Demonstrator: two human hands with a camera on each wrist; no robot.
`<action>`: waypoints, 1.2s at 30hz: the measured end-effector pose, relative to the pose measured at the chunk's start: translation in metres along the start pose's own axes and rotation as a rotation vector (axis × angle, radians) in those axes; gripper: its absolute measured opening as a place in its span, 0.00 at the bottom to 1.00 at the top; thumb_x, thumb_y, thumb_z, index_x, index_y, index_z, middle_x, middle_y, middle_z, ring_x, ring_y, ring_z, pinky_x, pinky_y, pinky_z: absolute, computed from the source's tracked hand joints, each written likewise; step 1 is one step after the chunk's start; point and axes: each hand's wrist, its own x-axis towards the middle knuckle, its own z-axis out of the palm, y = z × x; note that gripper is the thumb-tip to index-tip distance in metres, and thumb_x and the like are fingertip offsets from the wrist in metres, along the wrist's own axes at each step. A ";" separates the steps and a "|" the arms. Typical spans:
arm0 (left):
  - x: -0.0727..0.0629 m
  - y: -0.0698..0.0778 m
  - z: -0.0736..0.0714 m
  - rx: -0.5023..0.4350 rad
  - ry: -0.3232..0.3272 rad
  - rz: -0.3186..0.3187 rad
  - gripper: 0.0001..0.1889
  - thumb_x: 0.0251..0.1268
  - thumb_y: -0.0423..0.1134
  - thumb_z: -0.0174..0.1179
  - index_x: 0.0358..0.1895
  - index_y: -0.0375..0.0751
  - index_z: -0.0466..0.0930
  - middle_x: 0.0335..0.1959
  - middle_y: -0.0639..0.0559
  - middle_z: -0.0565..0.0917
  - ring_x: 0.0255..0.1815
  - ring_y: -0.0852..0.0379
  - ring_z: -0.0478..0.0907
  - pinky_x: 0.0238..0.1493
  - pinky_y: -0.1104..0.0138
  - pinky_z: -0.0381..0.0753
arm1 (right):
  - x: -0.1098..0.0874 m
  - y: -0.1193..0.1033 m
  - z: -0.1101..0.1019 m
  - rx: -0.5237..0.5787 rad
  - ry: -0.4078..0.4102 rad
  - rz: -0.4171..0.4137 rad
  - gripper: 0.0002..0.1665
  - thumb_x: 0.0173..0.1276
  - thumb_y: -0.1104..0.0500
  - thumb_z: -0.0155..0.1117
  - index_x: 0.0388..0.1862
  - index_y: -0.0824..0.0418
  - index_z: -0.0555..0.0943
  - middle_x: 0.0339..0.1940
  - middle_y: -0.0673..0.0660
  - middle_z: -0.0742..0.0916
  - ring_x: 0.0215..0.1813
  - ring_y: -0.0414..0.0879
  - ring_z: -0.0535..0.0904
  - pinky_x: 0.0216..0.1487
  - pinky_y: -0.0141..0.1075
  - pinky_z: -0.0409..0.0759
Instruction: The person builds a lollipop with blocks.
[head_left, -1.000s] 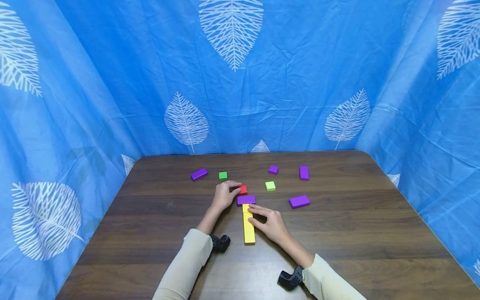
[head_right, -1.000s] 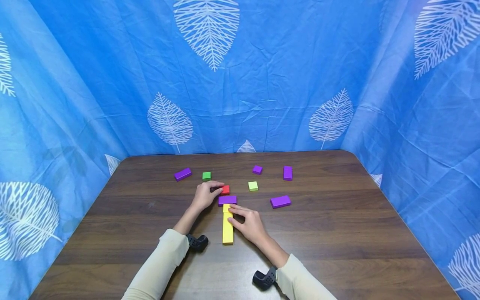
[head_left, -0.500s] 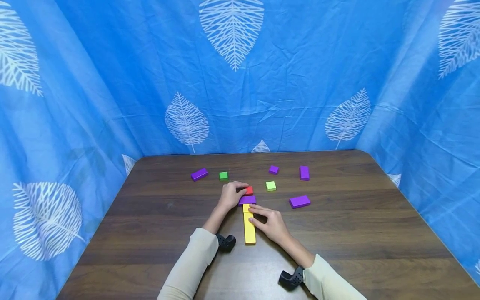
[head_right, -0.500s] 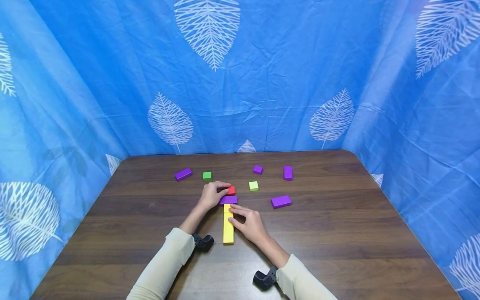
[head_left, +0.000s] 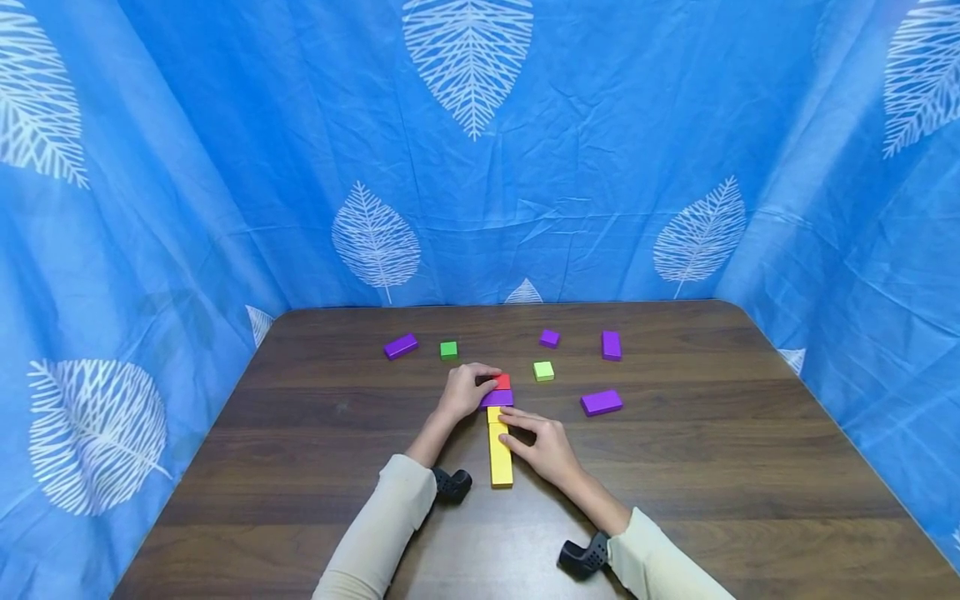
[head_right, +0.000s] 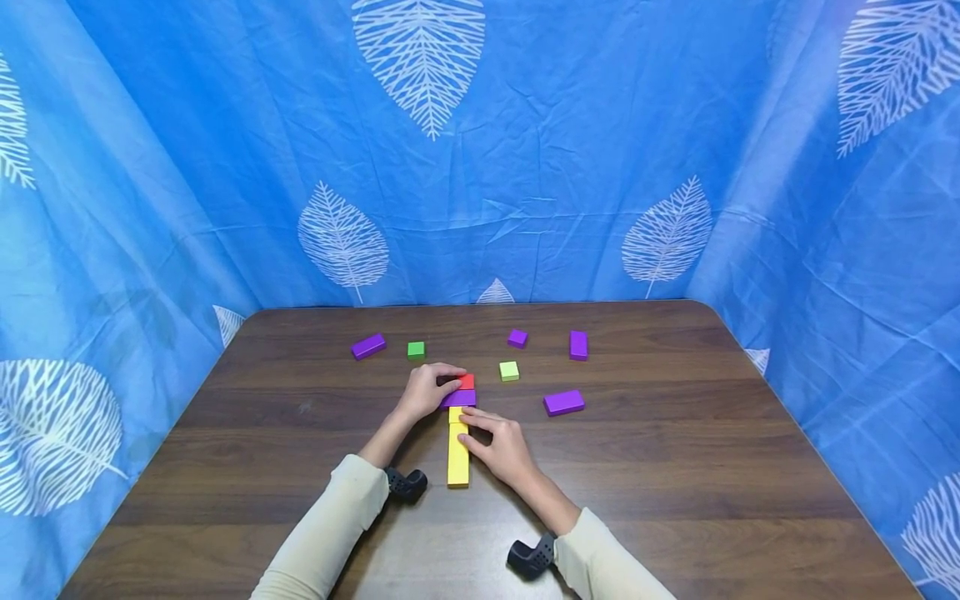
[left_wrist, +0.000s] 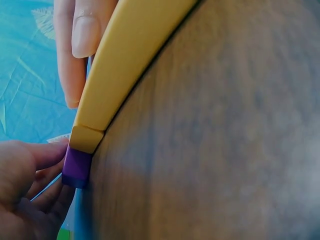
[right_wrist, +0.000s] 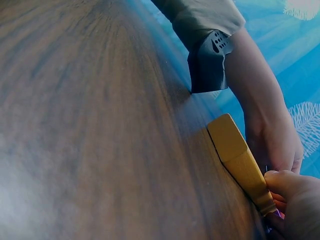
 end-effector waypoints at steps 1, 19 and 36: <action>0.000 0.000 0.000 0.002 -0.002 0.006 0.11 0.61 0.34 0.60 0.46 0.39 0.84 0.46 0.45 0.83 0.52 0.48 0.76 0.54 0.56 0.74 | 0.000 0.000 0.000 0.001 -0.001 -0.001 0.18 0.56 0.57 0.71 0.46 0.59 0.84 0.51 0.51 0.83 0.54 0.45 0.78 0.55 0.42 0.75; -0.001 -0.001 -0.003 0.008 -0.045 -0.008 0.12 0.62 0.36 0.60 0.47 0.40 0.83 0.46 0.46 0.83 0.53 0.49 0.76 0.54 0.57 0.74 | 0.000 0.000 0.000 0.006 -0.008 0.008 0.17 0.56 0.57 0.71 0.46 0.58 0.84 0.51 0.50 0.83 0.54 0.45 0.78 0.55 0.41 0.74; 0.002 -0.011 -0.017 -0.064 0.040 0.011 0.12 0.60 0.37 0.62 0.47 0.40 0.83 0.46 0.47 0.83 0.51 0.52 0.77 0.53 0.60 0.75 | 0.000 0.001 0.001 -0.013 0.006 -0.023 0.17 0.55 0.57 0.71 0.45 0.60 0.84 0.50 0.51 0.84 0.53 0.46 0.78 0.55 0.41 0.74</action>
